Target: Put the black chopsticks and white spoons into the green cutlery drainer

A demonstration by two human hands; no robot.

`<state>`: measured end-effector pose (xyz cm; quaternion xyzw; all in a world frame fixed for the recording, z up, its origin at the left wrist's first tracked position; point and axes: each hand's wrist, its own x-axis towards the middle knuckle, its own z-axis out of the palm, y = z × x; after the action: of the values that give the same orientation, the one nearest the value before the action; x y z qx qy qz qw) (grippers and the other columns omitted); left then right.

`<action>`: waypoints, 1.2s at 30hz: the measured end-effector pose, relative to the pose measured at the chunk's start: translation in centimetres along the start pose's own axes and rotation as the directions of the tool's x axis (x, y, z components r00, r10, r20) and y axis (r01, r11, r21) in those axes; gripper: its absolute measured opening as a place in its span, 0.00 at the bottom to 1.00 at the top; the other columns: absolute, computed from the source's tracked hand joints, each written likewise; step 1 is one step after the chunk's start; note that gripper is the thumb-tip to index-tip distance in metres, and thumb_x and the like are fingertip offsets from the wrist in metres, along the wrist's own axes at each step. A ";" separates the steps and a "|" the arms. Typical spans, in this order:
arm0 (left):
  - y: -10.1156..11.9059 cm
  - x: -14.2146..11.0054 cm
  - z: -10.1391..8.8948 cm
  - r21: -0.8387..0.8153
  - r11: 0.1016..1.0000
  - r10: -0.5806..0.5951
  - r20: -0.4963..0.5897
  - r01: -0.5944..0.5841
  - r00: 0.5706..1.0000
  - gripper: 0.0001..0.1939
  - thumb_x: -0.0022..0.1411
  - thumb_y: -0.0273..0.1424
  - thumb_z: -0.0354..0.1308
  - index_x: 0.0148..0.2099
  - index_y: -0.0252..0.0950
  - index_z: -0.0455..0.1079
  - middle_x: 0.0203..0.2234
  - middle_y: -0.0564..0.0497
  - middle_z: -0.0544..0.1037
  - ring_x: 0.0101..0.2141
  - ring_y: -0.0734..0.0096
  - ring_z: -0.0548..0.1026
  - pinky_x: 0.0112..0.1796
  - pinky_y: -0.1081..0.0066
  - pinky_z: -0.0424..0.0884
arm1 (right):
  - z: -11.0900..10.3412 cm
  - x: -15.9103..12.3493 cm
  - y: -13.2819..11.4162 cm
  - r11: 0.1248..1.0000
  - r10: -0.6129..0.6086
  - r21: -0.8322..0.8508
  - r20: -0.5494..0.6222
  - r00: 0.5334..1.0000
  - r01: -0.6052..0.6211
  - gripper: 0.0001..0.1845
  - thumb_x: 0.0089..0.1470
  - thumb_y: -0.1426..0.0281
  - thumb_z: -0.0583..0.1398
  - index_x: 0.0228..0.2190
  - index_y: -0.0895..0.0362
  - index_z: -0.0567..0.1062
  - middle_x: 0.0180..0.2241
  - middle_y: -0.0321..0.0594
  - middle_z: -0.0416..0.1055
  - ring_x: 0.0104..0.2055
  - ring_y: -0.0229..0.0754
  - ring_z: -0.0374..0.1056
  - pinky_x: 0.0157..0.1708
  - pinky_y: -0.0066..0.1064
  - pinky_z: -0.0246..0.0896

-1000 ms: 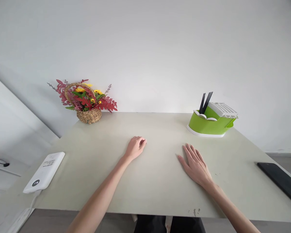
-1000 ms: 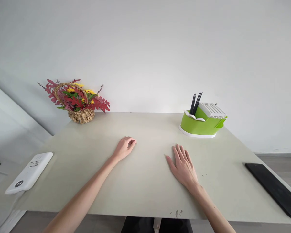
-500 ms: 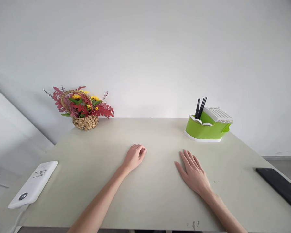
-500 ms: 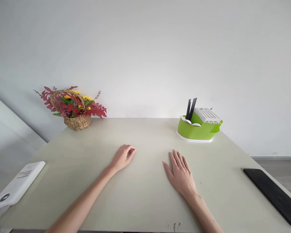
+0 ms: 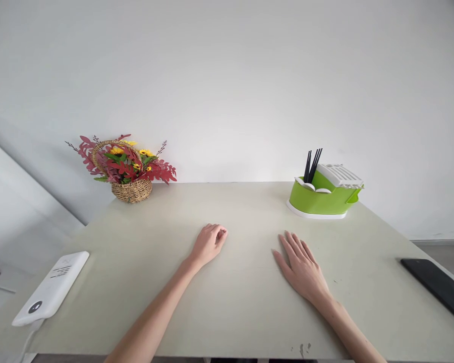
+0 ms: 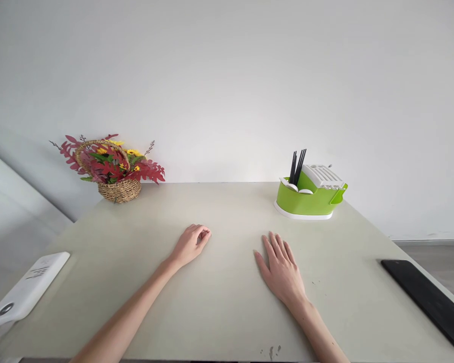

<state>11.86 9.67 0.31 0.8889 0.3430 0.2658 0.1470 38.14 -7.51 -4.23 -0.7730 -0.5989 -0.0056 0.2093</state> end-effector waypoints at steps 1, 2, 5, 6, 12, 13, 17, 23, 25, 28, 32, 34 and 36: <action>0.0 0.0 0.0 0.000 1.000 -0.001 0.001 0.001 1.000 0.10 0.74 0.34 0.50 0.40 0.40 0.71 0.30 0.51 0.78 0.35 0.63 0.74 0.45 0.61 0.68 | -0.1 0.0 0.0 1.000 0.002 0.002 0.000 1.000 -0.002 0.37 0.70 0.50 0.46 0.70 0.59 0.60 0.73 0.46 0.50 0.76 0.50 0.42 0.74 0.50 0.39; 0.1 0.0 0.0 -0.001 1.000 -0.003 0.001 0.003 1.000 0.10 0.74 0.34 0.50 0.40 0.40 0.71 0.30 0.51 0.78 0.35 0.63 0.74 0.45 0.61 0.68 | -0.1 0.0 0.0 1.000 0.004 0.005 0.001 1.000 -0.004 0.37 0.70 0.50 0.46 0.70 0.58 0.60 0.73 0.45 0.50 0.76 0.50 0.42 0.74 0.50 0.39; 0.1 0.0 -0.1 -0.006 1.000 -0.004 -0.003 0.004 1.000 0.10 0.74 0.34 0.50 0.40 0.41 0.71 0.30 0.51 0.78 0.35 0.62 0.74 0.45 0.62 0.68 | -0.2 0.0 -0.1 1.000 0.005 0.011 0.005 1.000 -0.005 0.37 0.70 0.50 0.45 0.69 0.58 0.61 0.73 0.45 0.50 0.76 0.49 0.42 0.74 0.49 0.39; 0.2 0.0 -0.2 -0.008 1.000 -0.004 -0.005 0.004 1.000 0.10 0.74 0.34 0.50 0.40 0.41 0.71 0.30 0.51 0.78 0.35 0.62 0.74 0.45 0.62 0.68 | -0.2 -0.1 -0.2 1.000 0.003 0.011 0.008 1.000 -0.003 0.37 0.70 0.50 0.45 0.69 0.58 0.61 0.73 0.45 0.50 0.76 0.49 0.42 0.74 0.49 0.38; 0.2 0.1 -0.1 -0.001 1.000 -0.005 -0.006 0.005 1.000 0.10 0.72 0.34 0.51 0.39 0.41 0.71 0.29 0.51 0.78 0.35 0.62 0.74 0.43 0.63 0.69 | 0.0 0.5 1.0 0.993 0.089 0.080 -0.004 0.996 -0.088 0.39 0.69 0.49 0.45 0.70 0.57 0.57 0.75 0.45 0.46 0.77 0.53 0.31 0.72 0.52 0.39; 0.2 0.1 -0.1 0.000 1.000 -0.007 -0.004 0.007 1.000 0.09 0.72 0.34 0.51 0.39 0.41 0.71 0.30 0.51 0.78 0.35 0.62 0.74 0.43 0.62 0.69 | -0.2 1.0 1.8 0.987 0.121 0.104 -0.023 0.992 -0.118 0.40 0.68 0.48 0.45 0.71 0.58 0.54 0.75 0.47 0.43 0.77 0.55 0.30 0.72 0.54 0.41; 0.2 0.1 -0.1 -0.016 1.000 -0.015 0.001 0.015 1.000 0.10 0.72 0.35 0.51 0.40 0.41 0.71 0.30 0.50 0.78 0.35 0.62 0.74 0.44 0.61 0.70 | -2.2 4.3 6.1 0.953 0.273 0.170 -0.132 0.953 -0.249 0.48 0.64 0.48 0.51 0.73 0.60 0.43 0.75 0.58 0.32 0.76 0.64 0.30 0.68 0.59 0.46; 0.1 0.0 0.0 -0.036 0.999 -0.025 0.001 0.025 1.000 0.10 0.72 0.34 0.51 0.39 0.41 0.71 0.29 0.50 0.78 0.35 0.62 0.74 0.45 0.61 0.70 | -5.9 9.1 12.4 0.841 0.514 0.286 -0.153 0.844 -0.460 0.57 0.59 0.47 0.55 0.72 0.68 0.36 0.70 0.74 0.41 0.68 0.69 0.52 0.50 0.48 0.65; 0.1 0.0 0.0 -0.039 0.999 -0.026 -0.003 0.026 1.000 0.09 0.72 0.34 0.51 0.39 0.41 0.72 0.29 0.51 0.77 0.35 0.62 0.74 0.44 0.61 0.70 | -6.3 10.2 13.7 0.823 0.540 0.296 -0.145 0.829 -0.485 0.59 0.58 0.47 0.57 0.72 0.68 0.37 0.69 0.74 0.43 0.66 0.68 0.55 0.48 0.47 0.65; 0.1 -0.1 0.1 -0.048 0.998 -0.031 -0.001 0.031 1.000 0.09 0.71 0.33 0.52 0.39 0.41 0.72 0.28 0.51 0.77 0.34 0.63 0.74 0.44 0.62 0.70 | -6.6 11.6 15.3 0.801 0.572 0.293 -0.115 0.812 -0.522 0.58 0.56 0.47 0.58 0.72 0.68 0.41 0.66 0.73 0.47 0.64 0.67 0.56 0.45 0.48 0.63; 0.1 -0.1 0.2 -0.058 0.997 -0.043 0.004 0.043 0.999 0.09 0.71 0.33 0.52 0.38 0.40 0.72 0.28 0.51 0.77 0.35 0.63 0.74 0.43 0.63 0.69 | -6.5 12.3 16.5 0.780 0.603 0.258 -0.063 0.795 -0.571 0.53 0.55 0.46 0.57 0.69 0.68 0.53 0.61 0.74 0.54 0.57 0.65 0.64 0.38 0.48 0.62; 0.1 -0.1 0.3 -0.055 0.997 -0.049 0.003 0.049 0.999 0.10 0.71 0.33 0.52 0.37 0.40 0.72 0.28 0.51 0.77 0.35 0.63 0.74 0.43 0.64 0.69 | -6.2 12.0 16.6 0.792 0.593 0.233 -0.074 0.802 -0.565 0.51 0.54 0.46 0.58 0.68 0.64 0.55 0.61 0.72 0.56 0.56 0.65 0.65 0.36 0.48 0.62; 0.0 0.0 0.4 -0.049 0.998 -0.050 0.001 0.050 0.999 0.09 0.71 0.33 0.52 0.37 0.40 0.72 0.28 0.51 0.76 0.34 0.63 0.73 0.42 0.64 0.69 | -5.9 11.6 16.5 0.812 0.572 0.207 -0.096 0.814 -0.546 0.51 0.51 0.46 0.60 0.67 0.59 0.54 0.61 0.70 0.56 0.57 0.68 0.64 0.37 0.51 0.62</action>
<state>12.05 9.62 -0.01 0.8761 0.3586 0.2703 0.1754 58.19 -2.00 -1.11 -0.8915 -0.3246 0.0478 0.3122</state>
